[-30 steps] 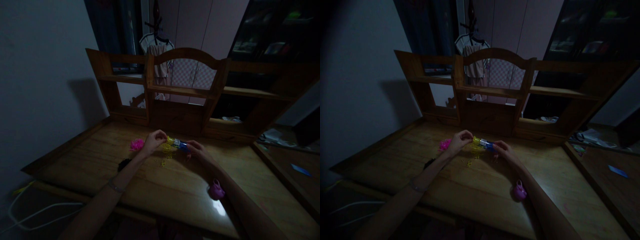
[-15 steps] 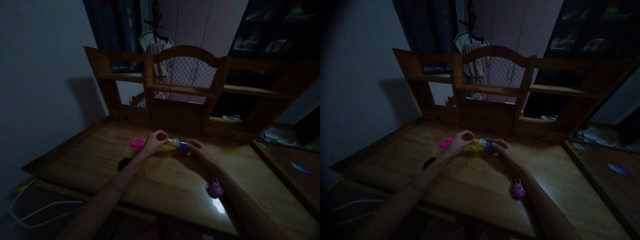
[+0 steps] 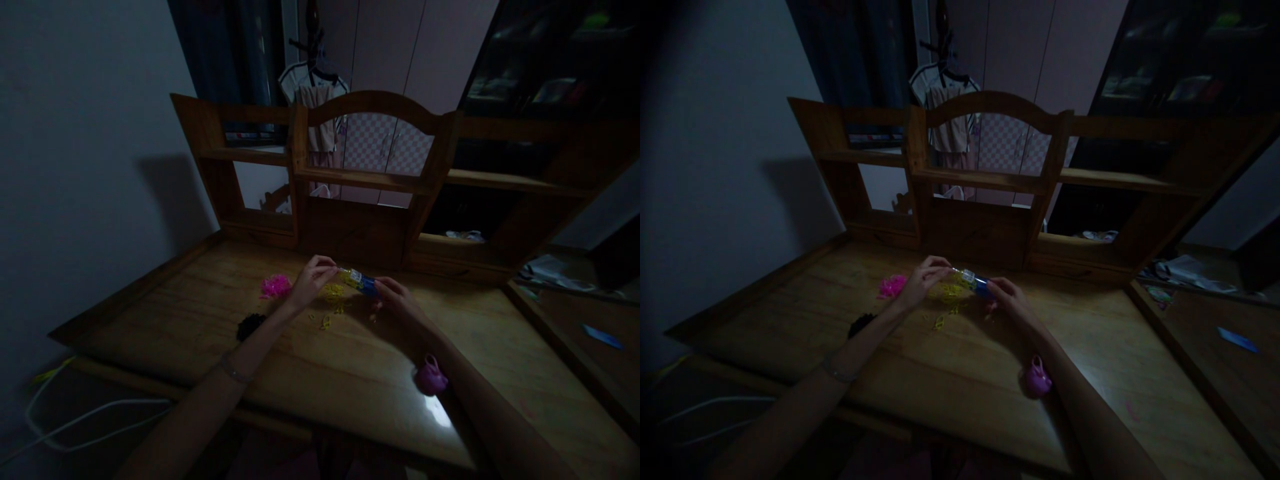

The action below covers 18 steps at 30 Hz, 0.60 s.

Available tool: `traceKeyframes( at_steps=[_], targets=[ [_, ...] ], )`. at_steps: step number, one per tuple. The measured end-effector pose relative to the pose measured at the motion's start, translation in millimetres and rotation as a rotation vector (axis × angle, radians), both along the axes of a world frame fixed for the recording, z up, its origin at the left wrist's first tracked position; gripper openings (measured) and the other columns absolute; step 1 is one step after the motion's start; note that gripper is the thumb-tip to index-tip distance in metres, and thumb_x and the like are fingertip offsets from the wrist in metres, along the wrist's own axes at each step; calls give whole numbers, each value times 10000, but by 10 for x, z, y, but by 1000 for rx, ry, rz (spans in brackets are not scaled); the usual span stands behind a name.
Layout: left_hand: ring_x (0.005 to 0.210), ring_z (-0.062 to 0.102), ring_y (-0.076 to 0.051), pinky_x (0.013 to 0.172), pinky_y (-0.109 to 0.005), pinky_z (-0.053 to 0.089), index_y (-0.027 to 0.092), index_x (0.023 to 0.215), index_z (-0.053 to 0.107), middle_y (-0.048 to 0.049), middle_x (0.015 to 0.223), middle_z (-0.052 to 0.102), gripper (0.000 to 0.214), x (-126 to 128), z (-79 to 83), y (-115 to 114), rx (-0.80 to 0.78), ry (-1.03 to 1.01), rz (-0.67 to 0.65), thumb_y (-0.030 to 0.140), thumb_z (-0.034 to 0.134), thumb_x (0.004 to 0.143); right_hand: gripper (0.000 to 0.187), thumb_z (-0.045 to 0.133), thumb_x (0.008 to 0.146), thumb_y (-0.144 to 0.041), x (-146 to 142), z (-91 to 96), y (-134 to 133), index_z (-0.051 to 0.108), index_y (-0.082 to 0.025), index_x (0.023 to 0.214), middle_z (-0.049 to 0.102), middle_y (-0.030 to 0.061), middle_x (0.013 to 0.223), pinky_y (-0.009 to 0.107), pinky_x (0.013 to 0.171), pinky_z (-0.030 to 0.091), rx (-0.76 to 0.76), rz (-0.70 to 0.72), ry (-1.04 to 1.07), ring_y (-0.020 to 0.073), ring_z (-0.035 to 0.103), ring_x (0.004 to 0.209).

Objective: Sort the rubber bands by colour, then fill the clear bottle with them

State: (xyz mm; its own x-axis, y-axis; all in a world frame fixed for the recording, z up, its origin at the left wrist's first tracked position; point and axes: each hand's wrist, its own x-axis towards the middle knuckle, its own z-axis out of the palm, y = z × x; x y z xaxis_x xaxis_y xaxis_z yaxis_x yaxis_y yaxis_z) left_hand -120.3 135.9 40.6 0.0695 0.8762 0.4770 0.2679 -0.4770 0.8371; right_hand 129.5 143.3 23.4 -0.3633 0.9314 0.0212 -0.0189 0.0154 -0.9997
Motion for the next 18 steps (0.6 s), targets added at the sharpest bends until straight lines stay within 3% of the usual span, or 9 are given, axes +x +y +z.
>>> traceKeyframes(
  at_steps=[5,10,12,16,18],
  targets=[
    [1193,501,-208,1040,-289,360,191,1020,711,-84,1267,512,344,35,43,-55,-12,-49,36,436,498,909,406,592,820,-536,14,6,19,610,-221,1075,663,54,951,275,581,538,15,-32,-35,151,612,643],
    [1096,576,-211,976,-330,399,222,1288,532,-66,1061,686,484,105,71,-129,-225,-35,-95,520,381,938,451,631,798,-516,0,12,5,601,-230,1146,667,55,994,269,590,533,40,22,-45,133,604,621],
    [1096,573,-211,980,-327,394,215,1228,580,-61,1039,694,478,97,74,-120,-183,-40,-67,527,358,941,487,638,799,-501,4,33,-10,581,-250,1213,658,62,1080,256,580,523,33,42,-33,120,598,615],
    [1026,593,-203,1009,-316,370,171,857,686,-66,973,682,537,1,17,-5,-45,-54,148,531,300,951,457,628,814,-491,72,43,33,603,-261,1207,652,52,1098,207,513,470,-14,-19,35,107,577,624],
    [1047,585,-206,1008,-324,375,176,910,683,-67,1038,667,516,-35,-60,47,-73,33,175,537,315,944,420,645,803,-486,123,5,104,632,-252,1151,658,36,1013,186,473,435,-39,-69,80,103,561,616]
  ],
)
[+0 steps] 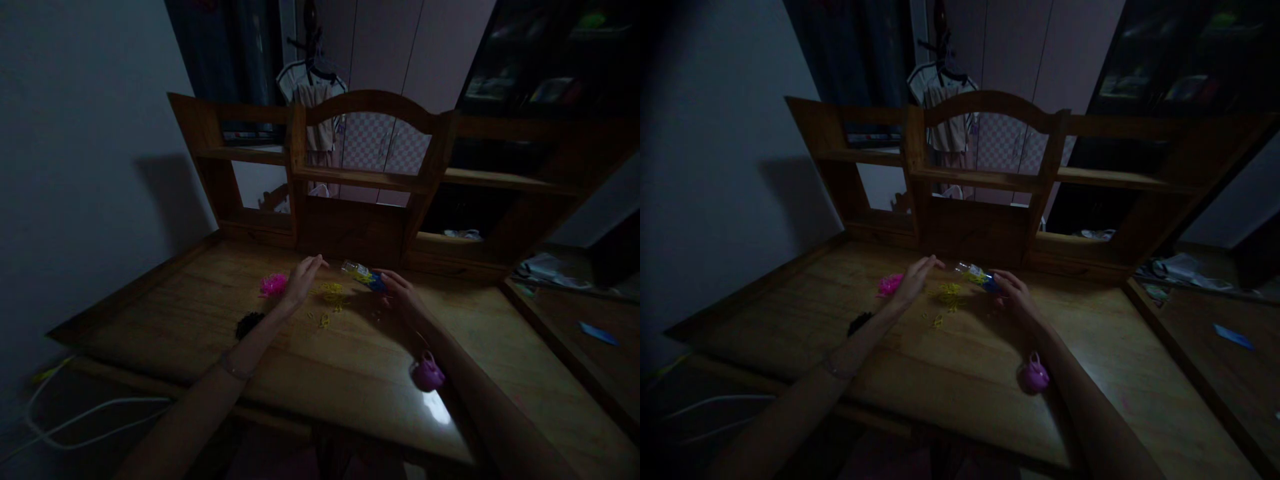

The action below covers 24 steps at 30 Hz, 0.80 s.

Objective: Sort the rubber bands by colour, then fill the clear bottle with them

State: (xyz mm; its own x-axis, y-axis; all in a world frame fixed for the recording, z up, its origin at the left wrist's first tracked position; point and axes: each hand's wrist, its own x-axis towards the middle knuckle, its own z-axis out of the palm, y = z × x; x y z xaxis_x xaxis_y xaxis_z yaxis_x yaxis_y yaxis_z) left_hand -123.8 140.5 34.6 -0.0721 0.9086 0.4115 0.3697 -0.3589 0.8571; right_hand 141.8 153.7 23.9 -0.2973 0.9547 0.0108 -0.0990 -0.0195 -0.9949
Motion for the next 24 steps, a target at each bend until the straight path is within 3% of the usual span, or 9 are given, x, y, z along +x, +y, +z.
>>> traceKeyframes(
  at_steps=[3,6,8,16,24],
  targets=[
    [1167,519,-226,1030,-344,365,212,1167,617,-72,1213,605,473,3,-152,3,-95,250,-140,556,449,889,371,674,783,-474,58,-92,118,656,-236,1067,645,17,887,174,434,403,-36,-40,63,95,524,574],
    [1213,468,-267,1044,-372,361,209,1216,596,-96,1260,551,618,24,-280,-52,-88,488,-301,592,650,734,333,681,784,-458,77,-165,180,659,-234,1030,636,14,874,177,448,425,-48,-32,112,94,519,576],
    [1194,475,-275,1029,-369,383,201,1216,595,-100,1246,533,705,22,-325,-81,-52,544,-342,577,741,638,322,686,783,-451,74,-185,186,660,-232,1016,626,11,858,175,441,424,-52,-19,129,89,511,563],
    [987,573,-217,887,-330,452,188,1024,678,-71,1049,589,311,25,-288,-59,-4,506,-318,344,704,757,311,691,791,-437,61,-142,151,659,-215,1006,599,6,836,160,438,410,-60,-1,171,76,492,567],
    [811,602,-198,708,-279,436,179,891,719,-45,855,667,244,20,-330,10,-86,511,-222,337,725,706,349,695,773,-451,74,-130,143,658,-213,1026,612,11,846,178,436,403,-51,-20,145,90,494,569]
  ],
)
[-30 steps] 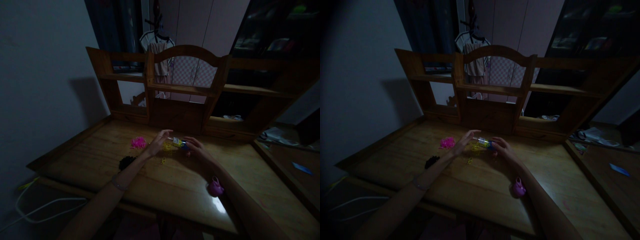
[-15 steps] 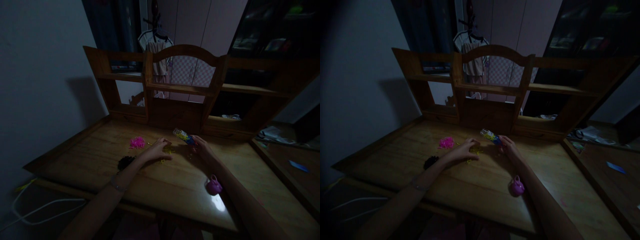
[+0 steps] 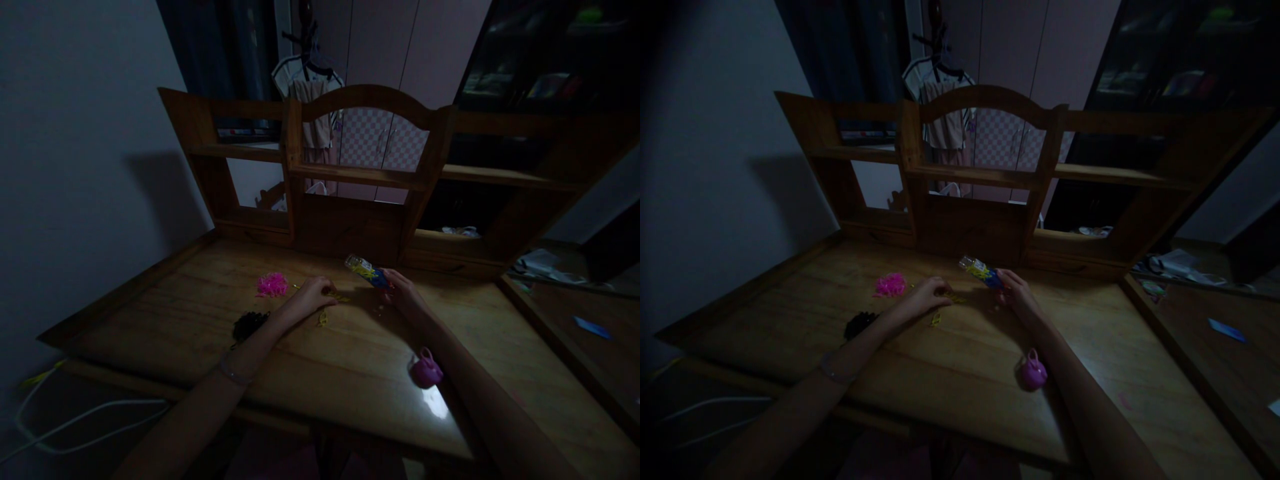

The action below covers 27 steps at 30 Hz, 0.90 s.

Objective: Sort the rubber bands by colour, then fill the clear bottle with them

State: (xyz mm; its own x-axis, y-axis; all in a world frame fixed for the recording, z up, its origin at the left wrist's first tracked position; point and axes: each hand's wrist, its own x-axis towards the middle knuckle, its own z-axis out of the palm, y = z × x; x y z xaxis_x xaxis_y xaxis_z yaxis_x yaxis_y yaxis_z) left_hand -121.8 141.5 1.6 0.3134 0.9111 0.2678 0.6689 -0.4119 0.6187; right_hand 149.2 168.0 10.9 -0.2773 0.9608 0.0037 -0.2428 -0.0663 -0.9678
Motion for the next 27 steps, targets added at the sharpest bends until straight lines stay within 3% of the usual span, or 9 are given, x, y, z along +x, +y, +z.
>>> traceKeyframes(
  at_steps=[8,12,19,27],
  targets=[
    [596,568,-136,512,-225,370,143,853,727,-39,715,682,298,-79,98,-3,-258,-323,47,389,718,685,367,656,799,-478,22,59,-66,650,-233,1073,638,31,957,189,488,416,49,7,-156,115,553,660],
    [653,582,-135,561,-229,407,141,851,729,-55,777,691,299,-215,236,42,-272,-453,67,363,752,654,400,642,803,-498,24,84,-97,642,-235,1105,649,31,942,209,498,410,102,81,-305,105,539,604],
    [720,601,-150,620,-246,434,144,864,721,-50,797,684,308,-206,336,20,-317,-431,-9,372,758,661,401,618,828,-492,-38,111,-158,632,-221,1123,651,20,891,205,485,371,156,177,-368,86,512,557],
    [743,619,-138,684,-246,483,154,848,655,-12,803,670,348,-98,337,34,-66,-600,19,341,815,601,376,658,799,-473,-67,126,-189,652,-235,1090,669,19,867,208,476,401,97,150,-274,97,541,545]
  ],
)
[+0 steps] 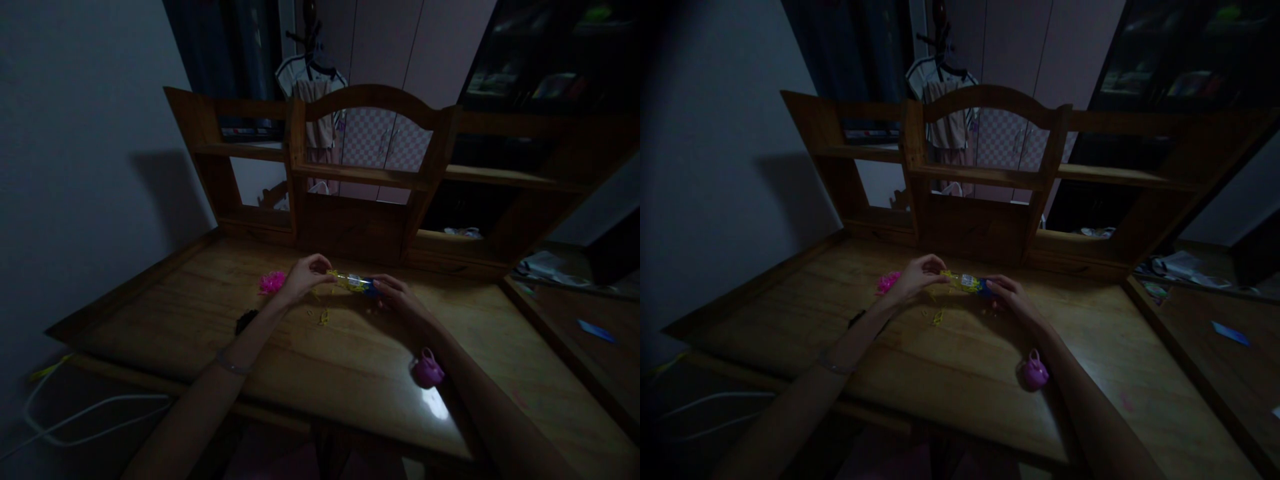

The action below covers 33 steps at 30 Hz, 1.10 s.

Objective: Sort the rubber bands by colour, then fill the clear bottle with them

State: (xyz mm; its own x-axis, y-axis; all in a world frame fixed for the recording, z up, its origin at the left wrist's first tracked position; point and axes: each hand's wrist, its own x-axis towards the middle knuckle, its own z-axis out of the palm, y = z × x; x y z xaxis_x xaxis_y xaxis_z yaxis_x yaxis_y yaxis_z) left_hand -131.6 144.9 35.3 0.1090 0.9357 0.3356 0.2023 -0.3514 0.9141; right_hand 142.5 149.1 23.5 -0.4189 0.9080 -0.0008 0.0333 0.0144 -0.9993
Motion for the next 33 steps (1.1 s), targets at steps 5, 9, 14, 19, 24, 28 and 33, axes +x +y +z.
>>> traceKeyframes(
  at_steps=[5,9,14,19,24,28,33],
  targets=[
    [798,652,-182,752,-290,499,154,809,725,-57,820,721,236,-10,30,-25,53,81,44,361,749,698,350,659,806,-458,-9,-7,-1,656,-245,1084,670,17,898,204,480,418,-13,-7,4,102,562,579],
    [881,650,-193,814,-312,506,175,850,751,-72,926,715,212,1,41,-42,108,79,16,355,709,748,349,664,801,-464,-22,-39,6,663,-250,1077,671,32,972,211,504,452,-28,-47,26,119,586,640],
    [932,620,-173,828,-306,509,195,900,751,-72,1005,649,172,33,51,-30,180,89,-10,289,681,774,360,660,801,-472,-41,-32,-3,656,-248,1083,676,29,977,208,499,458,-48,-65,65,113,578,623],
    [891,635,-180,838,-328,513,163,882,725,-65,934,678,173,67,52,-33,124,35,-20,274,696,753,350,675,794,-461,-55,30,-40,656,-245,1069,676,30,965,201,494,459,-70,-73,58,130,594,662],
    [814,649,-176,785,-316,533,147,803,662,-39,828,689,214,98,11,-44,88,-37,22,297,755,682,333,658,814,-460,-74,22,-71,653,-251,1073,669,32,974,184,479,446,-64,-37,63,113,583,646],
    [797,656,-177,785,-326,538,150,771,652,-40,809,695,191,137,-13,-63,83,-21,50,292,746,683,334,651,819,-463,-79,-14,-57,653,-248,1074,660,29,918,179,446,423,-73,-27,67,95,550,581],
    [854,663,-185,833,-334,532,151,812,653,-43,849,701,159,171,11,-86,99,-73,21,274,707,728,371,665,798,-467,-69,-77,8,647,-240,1092,664,33,946,194,459,432,-99,-44,112,94,547,571]
  ],
)
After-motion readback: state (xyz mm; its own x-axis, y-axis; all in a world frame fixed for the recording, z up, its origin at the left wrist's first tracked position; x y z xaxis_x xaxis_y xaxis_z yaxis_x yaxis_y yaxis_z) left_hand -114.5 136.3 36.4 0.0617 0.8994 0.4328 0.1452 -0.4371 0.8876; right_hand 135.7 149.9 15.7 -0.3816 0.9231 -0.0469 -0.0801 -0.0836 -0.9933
